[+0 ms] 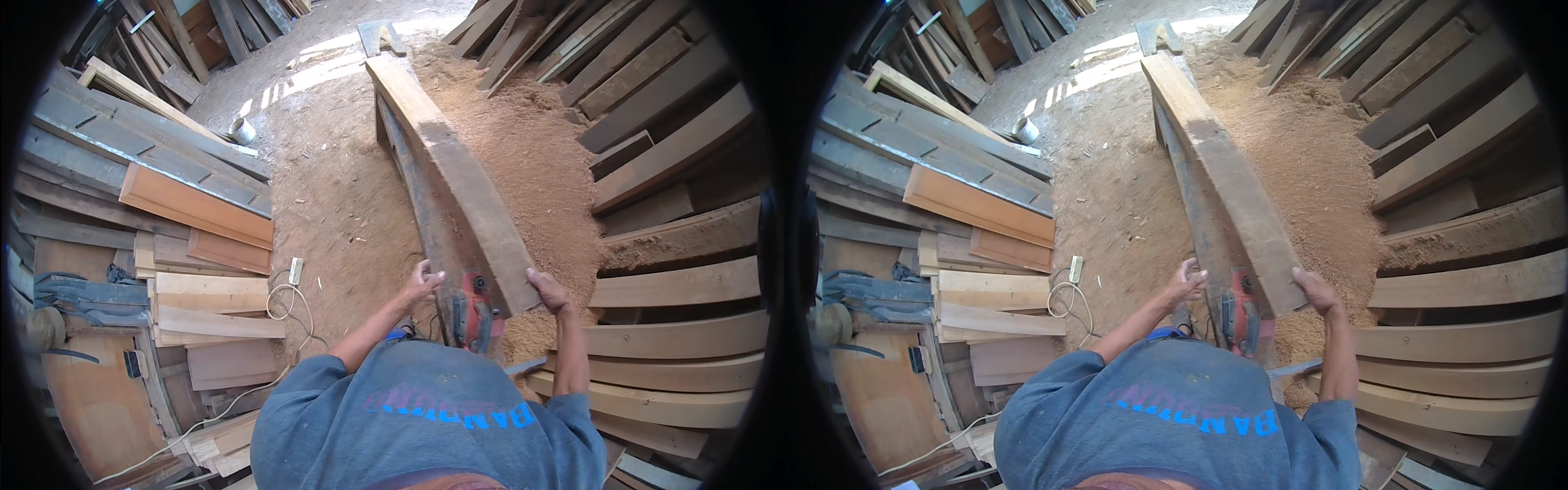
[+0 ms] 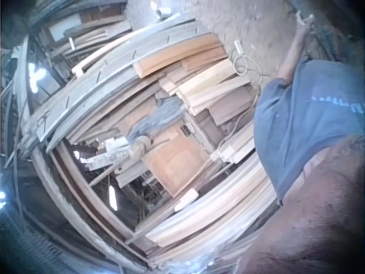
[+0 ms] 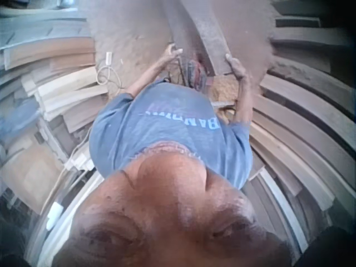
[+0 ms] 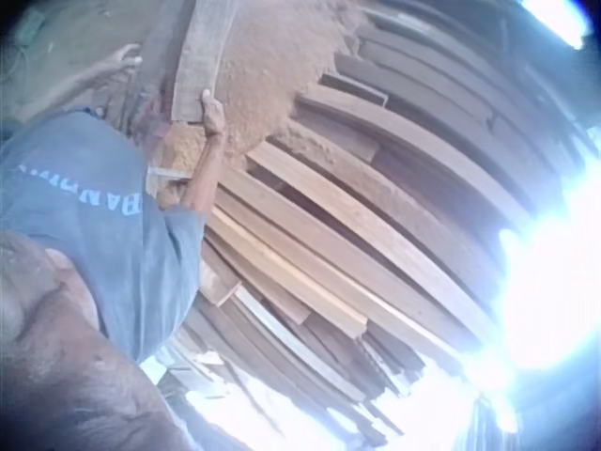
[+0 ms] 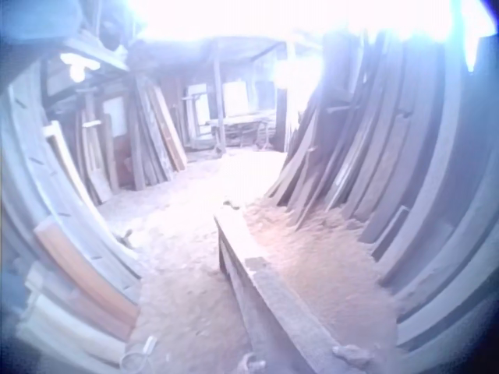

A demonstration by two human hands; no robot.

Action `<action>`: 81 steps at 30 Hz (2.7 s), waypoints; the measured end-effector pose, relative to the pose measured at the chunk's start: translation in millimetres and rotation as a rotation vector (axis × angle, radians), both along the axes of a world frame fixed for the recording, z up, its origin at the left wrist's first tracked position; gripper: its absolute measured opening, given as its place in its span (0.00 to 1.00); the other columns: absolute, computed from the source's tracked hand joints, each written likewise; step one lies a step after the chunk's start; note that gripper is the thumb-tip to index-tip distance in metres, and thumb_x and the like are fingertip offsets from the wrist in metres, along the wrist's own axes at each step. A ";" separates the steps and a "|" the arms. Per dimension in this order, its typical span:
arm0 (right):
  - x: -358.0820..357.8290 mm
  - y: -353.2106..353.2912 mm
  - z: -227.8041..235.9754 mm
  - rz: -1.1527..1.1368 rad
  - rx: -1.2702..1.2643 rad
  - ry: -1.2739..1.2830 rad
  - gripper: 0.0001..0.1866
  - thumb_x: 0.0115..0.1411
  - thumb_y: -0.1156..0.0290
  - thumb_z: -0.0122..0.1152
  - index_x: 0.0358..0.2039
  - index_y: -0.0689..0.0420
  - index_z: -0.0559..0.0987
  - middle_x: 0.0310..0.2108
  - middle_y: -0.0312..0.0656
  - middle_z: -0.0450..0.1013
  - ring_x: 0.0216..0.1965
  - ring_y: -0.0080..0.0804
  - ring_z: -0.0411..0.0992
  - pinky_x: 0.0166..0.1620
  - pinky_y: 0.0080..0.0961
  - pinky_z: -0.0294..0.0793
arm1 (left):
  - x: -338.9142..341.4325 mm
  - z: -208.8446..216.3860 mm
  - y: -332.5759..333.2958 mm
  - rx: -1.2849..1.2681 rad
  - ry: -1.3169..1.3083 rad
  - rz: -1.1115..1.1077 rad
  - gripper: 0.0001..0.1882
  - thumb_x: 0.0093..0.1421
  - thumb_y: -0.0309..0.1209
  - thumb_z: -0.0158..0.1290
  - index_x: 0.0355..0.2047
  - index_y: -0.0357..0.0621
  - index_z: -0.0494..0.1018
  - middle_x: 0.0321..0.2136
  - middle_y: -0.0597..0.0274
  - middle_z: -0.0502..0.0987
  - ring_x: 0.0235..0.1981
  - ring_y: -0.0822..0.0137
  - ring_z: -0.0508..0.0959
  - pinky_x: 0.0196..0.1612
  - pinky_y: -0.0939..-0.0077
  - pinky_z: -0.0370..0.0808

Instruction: The person planes a wooden plank using an electric planer, lifts and measures the wood with a tape measure, and planes the plank again.

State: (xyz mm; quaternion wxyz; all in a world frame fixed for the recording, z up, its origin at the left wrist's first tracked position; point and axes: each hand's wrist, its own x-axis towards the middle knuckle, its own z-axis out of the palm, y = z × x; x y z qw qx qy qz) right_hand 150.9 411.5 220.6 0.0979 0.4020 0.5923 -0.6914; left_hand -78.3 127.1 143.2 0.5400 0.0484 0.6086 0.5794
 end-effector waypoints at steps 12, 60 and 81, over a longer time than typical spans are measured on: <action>-7.1 -169.2 -7.2 -0.185 -0.203 0.311 0.29 0.72 0.53 0.51 0.57 0.68 0.74 0.49 0.44 0.77 0.49 0.28 0.74 0.53 0.27 0.73 | 51.4 62.1 2.2 0.062 0.201 0.139 0.45 0.62 0.43 0.61 0.67 0.32 0.48 0.58 0.44 0.68 0.58 0.56 0.72 0.62 0.62 0.71; 28.5 -152.0 -146.4 0.016 0.493 0.043 0.31 0.55 0.65 0.68 0.55 0.67 0.72 0.46 0.59 0.76 0.51 0.55 0.75 0.56 0.45 0.72 | -46.7 270.5 79.4 1.441 -0.648 0.093 0.53 0.59 0.55 0.62 0.71 0.40 0.46 0.64 0.38 0.61 0.66 0.39 0.65 0.62 0.38 0.74; 9.0 -168.8 -71.4 -0.159 0.338 -0.071 0.24 0.57 0.67 0.66 0.52 0.64 0.75 0.32 0.44 0.78 0.31 0.33 0.79 0.38 0.33 0.79 | -83.0 258.9 32.5 1.456 -0.475 0.157 0.48 0.63 0.41 0.60 0.73 0.39 0.44 0.73 0.36 0.46 0.71 0.23 0.40 0.71 0.30 0.55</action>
